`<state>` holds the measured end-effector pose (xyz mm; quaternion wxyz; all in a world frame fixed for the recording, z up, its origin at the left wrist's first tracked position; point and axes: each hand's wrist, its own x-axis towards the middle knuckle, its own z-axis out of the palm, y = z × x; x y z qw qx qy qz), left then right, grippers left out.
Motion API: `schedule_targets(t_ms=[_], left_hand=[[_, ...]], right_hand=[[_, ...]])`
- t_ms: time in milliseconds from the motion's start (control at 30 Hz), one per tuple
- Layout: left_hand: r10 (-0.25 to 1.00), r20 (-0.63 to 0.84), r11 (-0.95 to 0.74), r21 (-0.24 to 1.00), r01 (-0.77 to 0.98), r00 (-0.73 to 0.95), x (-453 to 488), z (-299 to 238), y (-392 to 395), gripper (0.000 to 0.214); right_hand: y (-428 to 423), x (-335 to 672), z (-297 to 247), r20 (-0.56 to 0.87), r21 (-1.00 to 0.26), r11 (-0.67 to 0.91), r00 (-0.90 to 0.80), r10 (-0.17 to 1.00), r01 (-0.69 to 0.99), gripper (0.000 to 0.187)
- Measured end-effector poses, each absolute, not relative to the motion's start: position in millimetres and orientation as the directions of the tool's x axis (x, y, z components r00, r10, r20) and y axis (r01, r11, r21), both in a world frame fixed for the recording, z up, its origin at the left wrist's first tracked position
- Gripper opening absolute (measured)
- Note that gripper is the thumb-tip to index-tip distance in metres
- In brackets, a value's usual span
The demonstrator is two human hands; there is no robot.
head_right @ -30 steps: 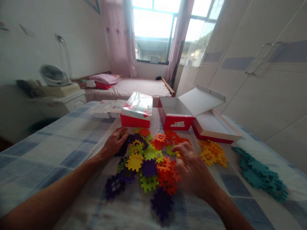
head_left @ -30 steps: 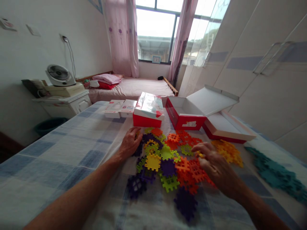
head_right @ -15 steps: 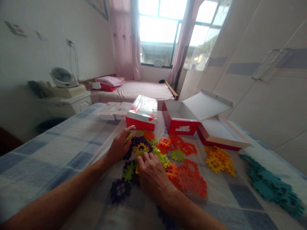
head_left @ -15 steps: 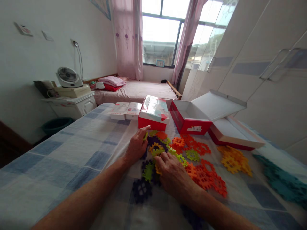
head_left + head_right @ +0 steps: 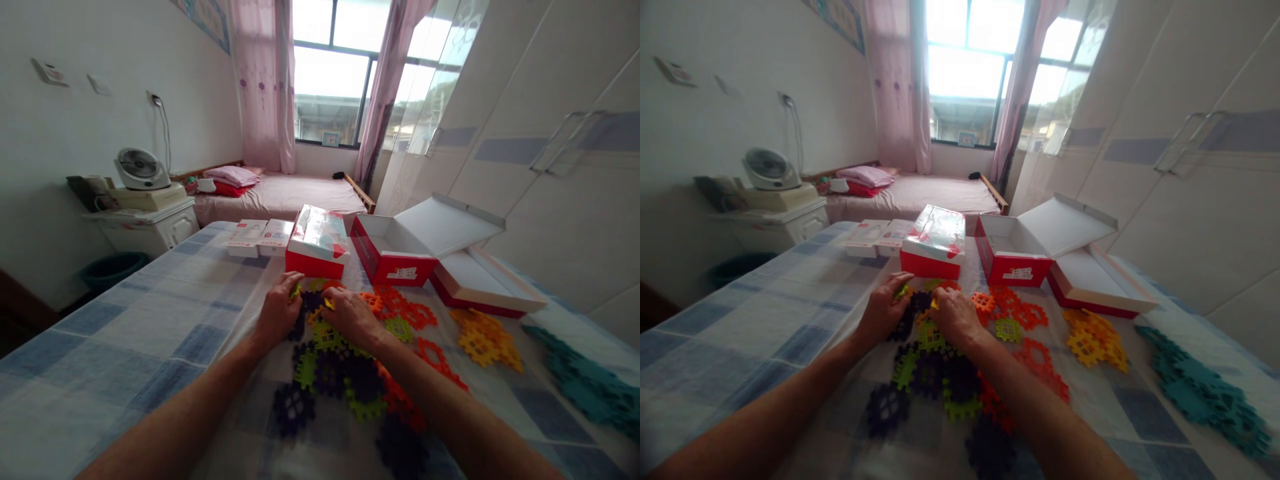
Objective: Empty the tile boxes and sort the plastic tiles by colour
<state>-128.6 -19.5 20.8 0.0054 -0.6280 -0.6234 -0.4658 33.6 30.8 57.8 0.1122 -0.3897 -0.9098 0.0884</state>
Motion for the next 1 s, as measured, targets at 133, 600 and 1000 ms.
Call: schedule_targets(t_ms=[133,600,1000], left_hand=[[0.818,0.494,0.002,0.509,0.861,-0.293,-141.3,13.5,-13.0,0.045],[0.867,0.443,0.008,0.443,0.896,-0.227,-148.9,3.9,-12.4,0.029],[0.853,0.477,-0.103,0.551,0.828,-0.211,-139.8,12.3,-12.4,0.044]], right_hand=[[26.3,18.0,58.4,0.082,-0.127,0.656,-0.651,0.755,0.744,0.02],[30.1,55.6,66.2,0.438,-0.619,0.587,-0.391,0.809,0.522,0.037],[61.0,229.5,75.3,0.547,-0.434,0.309,-0.025,0.837,0.847,0.04]])
